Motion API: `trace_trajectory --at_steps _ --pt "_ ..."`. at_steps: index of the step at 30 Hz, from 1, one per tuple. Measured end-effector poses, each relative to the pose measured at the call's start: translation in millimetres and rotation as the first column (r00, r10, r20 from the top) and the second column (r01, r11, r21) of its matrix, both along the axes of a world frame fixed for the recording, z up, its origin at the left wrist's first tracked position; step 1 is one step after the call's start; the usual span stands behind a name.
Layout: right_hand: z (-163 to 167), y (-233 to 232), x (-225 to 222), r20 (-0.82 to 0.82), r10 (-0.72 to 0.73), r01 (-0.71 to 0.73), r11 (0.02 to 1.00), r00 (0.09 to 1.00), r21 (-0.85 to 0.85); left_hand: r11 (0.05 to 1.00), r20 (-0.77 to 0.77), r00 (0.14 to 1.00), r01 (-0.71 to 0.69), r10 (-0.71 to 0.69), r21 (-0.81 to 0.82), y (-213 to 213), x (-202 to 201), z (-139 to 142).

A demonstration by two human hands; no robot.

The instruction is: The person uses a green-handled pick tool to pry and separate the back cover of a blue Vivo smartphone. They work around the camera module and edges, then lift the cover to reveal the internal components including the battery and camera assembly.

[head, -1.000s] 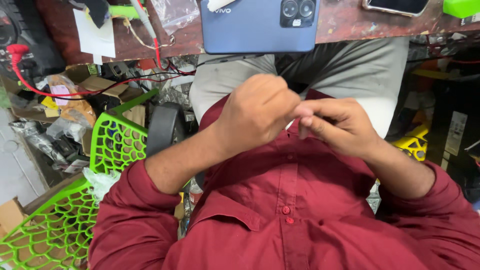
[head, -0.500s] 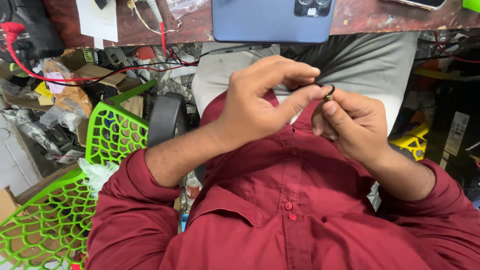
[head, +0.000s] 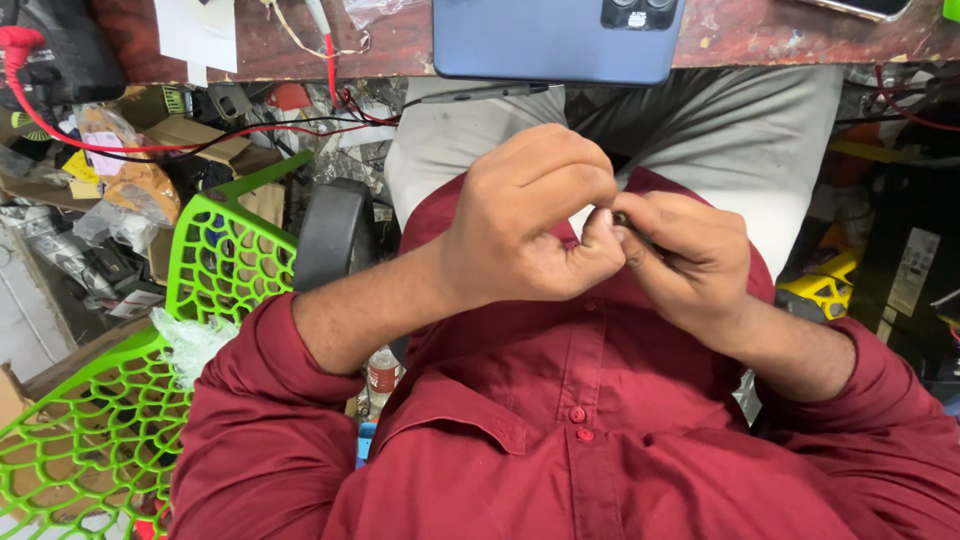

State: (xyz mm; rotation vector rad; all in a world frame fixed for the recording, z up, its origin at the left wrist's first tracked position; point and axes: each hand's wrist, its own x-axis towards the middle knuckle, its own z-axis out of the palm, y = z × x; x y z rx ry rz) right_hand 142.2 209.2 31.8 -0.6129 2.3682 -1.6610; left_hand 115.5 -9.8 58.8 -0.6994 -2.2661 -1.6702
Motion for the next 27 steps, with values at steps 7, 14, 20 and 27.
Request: trace_trajectory --at_steps 7,14,20,27 --pt "-1 2 -2 0.067 0.109 -0.102 0.989 0.992 -0.104 0.996 -0.092 0.992 0.083 -0.087 -0.042 -6 -4 -1" --pt "-7 5 0 0.055 0.116 -0.110 0.990 0.992 -0.090 0.994 0.024 0.995 0.095 -0.097 0.056 -5 -1 2" --pt "-13 6 3 0.052 0.142 -0.133 0.980 0.989 -0.149 0.992 0.092 0.989 0.108 -0.115 0.069 -7 1 3" --pt "-19 10 4 0.075 0.153 -0.140 0.978 0.985 -0.156 0.991 0.158 0.981 0.098 -0.112 0.096 -7 2 1"
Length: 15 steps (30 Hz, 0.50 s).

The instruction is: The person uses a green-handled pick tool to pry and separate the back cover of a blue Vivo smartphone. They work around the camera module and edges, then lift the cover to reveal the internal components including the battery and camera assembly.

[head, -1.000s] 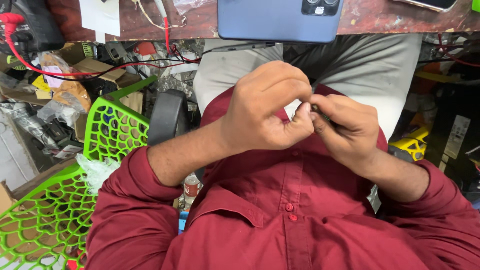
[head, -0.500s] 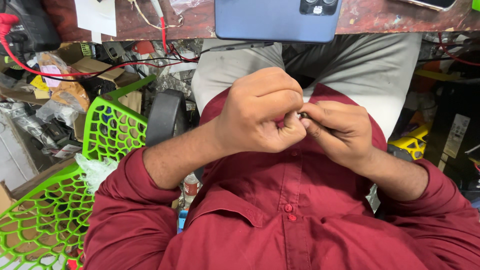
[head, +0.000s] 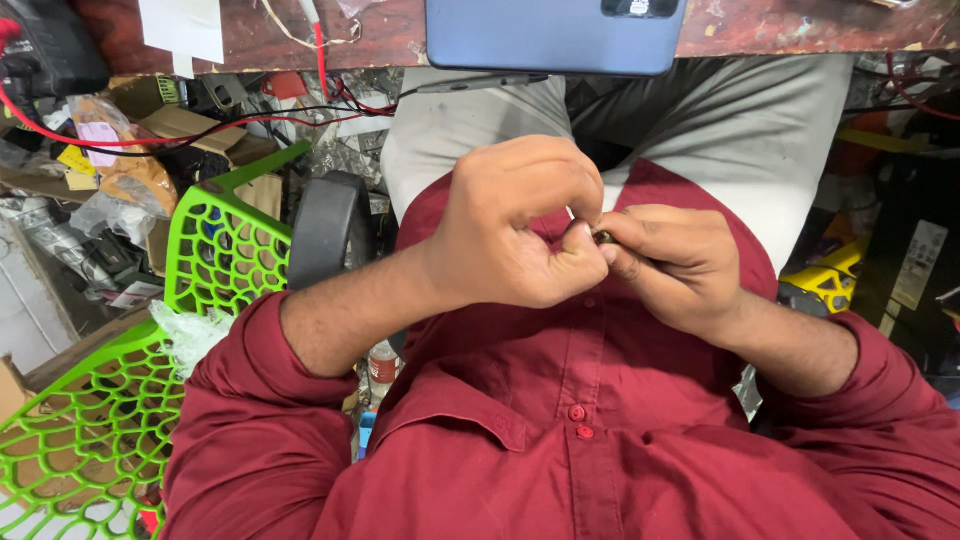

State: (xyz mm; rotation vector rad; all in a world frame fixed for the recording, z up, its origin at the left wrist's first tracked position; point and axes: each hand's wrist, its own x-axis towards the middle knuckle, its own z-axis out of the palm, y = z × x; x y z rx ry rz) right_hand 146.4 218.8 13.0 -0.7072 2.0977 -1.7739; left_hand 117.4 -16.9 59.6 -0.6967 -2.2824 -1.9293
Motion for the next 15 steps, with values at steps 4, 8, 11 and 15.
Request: trace_trajectory --at_steps 4,8,11,15 --pt "-2 0 0 0.038 0.012 -0.012 1.000 0.999 -0.015 0.999 0.096 0.995 0.014 -0.017 0.036 0 0 -3" --pt "1 -1 -2 0.030 0.016 -0.015 1.000 0.999 -0.023 1.000 0.039 0.999 -0.009 0.009 0.000 -1 0 -6" --pt "6 1 -3 0.067 0.016 -0.012 0.998 0.998 -0.060 1.000 0.075 0.997 -0.021 0.019 0.016 -4 1 -5" --pt "10 6 -2 0.311 0.058 0.016 0.973 0.949 -0.230 0.999 0.094 0.995 0.015 -0.020 0.049 -3 2 -7"
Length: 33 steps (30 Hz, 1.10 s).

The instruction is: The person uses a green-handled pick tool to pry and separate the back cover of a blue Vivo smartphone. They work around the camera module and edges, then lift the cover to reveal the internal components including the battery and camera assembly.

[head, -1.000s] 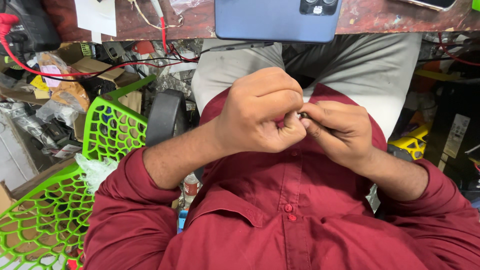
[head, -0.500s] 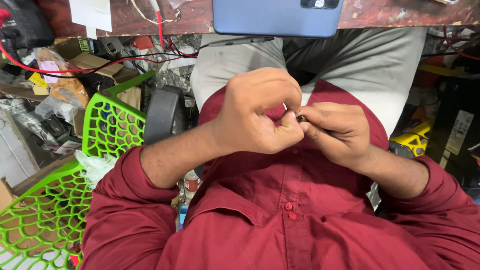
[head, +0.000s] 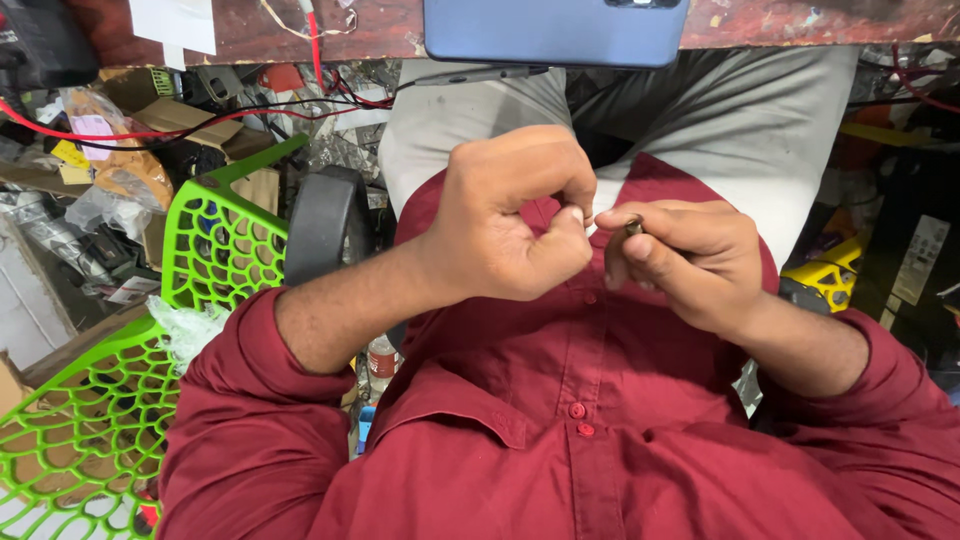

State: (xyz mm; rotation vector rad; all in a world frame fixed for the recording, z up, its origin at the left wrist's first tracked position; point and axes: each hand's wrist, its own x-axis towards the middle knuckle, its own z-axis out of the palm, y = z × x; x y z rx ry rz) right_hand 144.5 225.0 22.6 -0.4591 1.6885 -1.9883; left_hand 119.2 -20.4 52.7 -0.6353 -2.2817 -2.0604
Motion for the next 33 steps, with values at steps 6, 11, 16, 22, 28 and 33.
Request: trace_trajectory --at_steps 6,11,16,22,28,33 --pt "-1 9 2 0.255 0.040 -0.009 0.992 0.966 -0.124 0.999 0.002 1.000 0.028 -0.028 -0.021 2 2 -3" --pt "-5 12 5 0.264 0.012 0.032 0.986 0.964 -0.163 0.992 -0.013 1.000 0.006 -0.008 -0.127 10 -3 -3" --pt "-7 12 3 0.253 -0.078 0.107 0.989 0.964 -0.102 0.999 0.000 1.000 0.001 -0.001 -0.038 6 -7 5" --pt "3 6 -9 -0.121 -0.007 0.032 0.978 0.993 0.205 0.998 -0.070 0.997 0.023 -0.027 -0.061 5 -7 2" --pt "8 4 -19 -0.243 0.037 0.041 0.951 0.969 0.306 1.000 0.017 1.000 0.012 -0.012 -0.013 4 -3 -5" --pt "8 8 -23 -0.191 -0.067 0.119 0.953 0.979 0.278 0.994 0.142 0.990 -0.008 0.023 -0.109 -3 -9 -2"
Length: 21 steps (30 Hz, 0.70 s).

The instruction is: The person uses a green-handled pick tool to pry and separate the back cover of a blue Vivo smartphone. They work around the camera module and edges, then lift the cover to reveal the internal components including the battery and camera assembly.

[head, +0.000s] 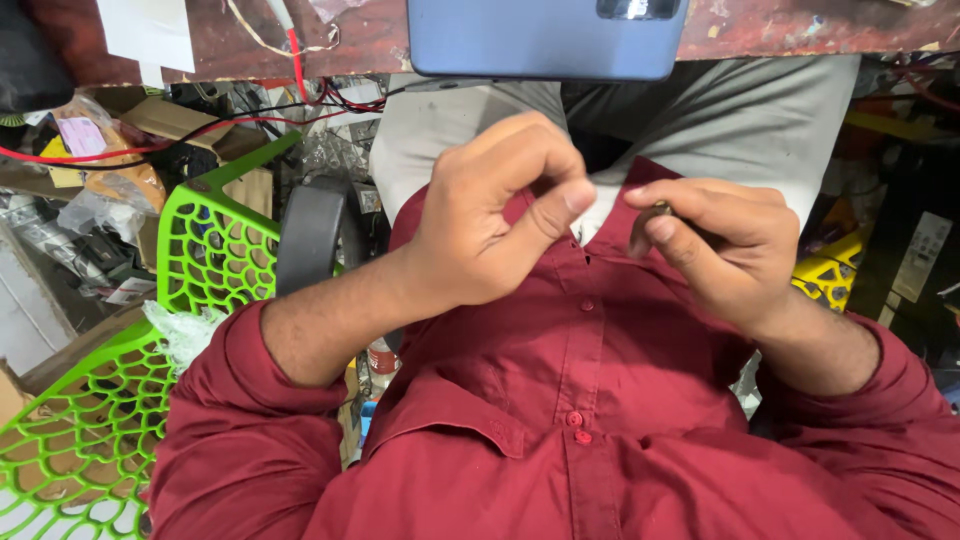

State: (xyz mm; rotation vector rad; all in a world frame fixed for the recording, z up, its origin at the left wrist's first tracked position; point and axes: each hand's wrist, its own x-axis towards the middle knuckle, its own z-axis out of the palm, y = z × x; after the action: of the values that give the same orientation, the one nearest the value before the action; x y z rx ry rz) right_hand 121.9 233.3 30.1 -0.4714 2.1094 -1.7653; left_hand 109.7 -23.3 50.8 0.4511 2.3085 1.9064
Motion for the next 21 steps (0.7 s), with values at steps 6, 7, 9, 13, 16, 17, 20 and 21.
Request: trace_trajectory --at_steps 6,7,9,13,16,17,20,21 --pt "-4 -3 -12 -0.064 0.123 -0.116 0.988 0.990 0.105 0.995 -0.307 0.951 0.001 -0.031 -0.097 7 -9 -5" --pt "-4 -2 -14 -0.067 0.153 -0.145 0.984 0.986 0.102 0.993 -0.308 0.950 0.015 -0.050 -0.114 8 -11 -7" --pt "-6 -2 -17 -0.032 0.105 -0.100 0.985 0.994 0.141 0.987 -0.288 0.957 -0.004 -0.043 -0.161 7 -13 -7" --pt "-9 9 -26 -0.132 -0.003 0.030 0.980 0.991 0.199 0.869 -0.508 0.849 -0.138 -0.144 -0.476 6 -31 -13" --pt "-12 12 -33 -0.142 -0.115 0.139 0.976 0.983 0.170 0.708 -0.661 0.713 -0.341 -0.234 -0.618 9 -47 -21" --pt "-14 12 -36 -0.156 -0.103 0.130 0.977 0.982 0.171 0.666 -0.655 0.706 -0.356 -0.267 -0.655 10 -50 -24" --pt "-20 14 -44 -0.194 -0.091 0.130 0.972 0.977 0.196 0.582 -0.631 0.703 -0.376 -0.328 -0.721 15 -54 -30" --pt "-22 14 -46 -0.207 -0.104 0.149 0.966 0.973 0.213 0.583 -0.625 0.710 -0.370 -0.324 -0.723 15 -55 -31"
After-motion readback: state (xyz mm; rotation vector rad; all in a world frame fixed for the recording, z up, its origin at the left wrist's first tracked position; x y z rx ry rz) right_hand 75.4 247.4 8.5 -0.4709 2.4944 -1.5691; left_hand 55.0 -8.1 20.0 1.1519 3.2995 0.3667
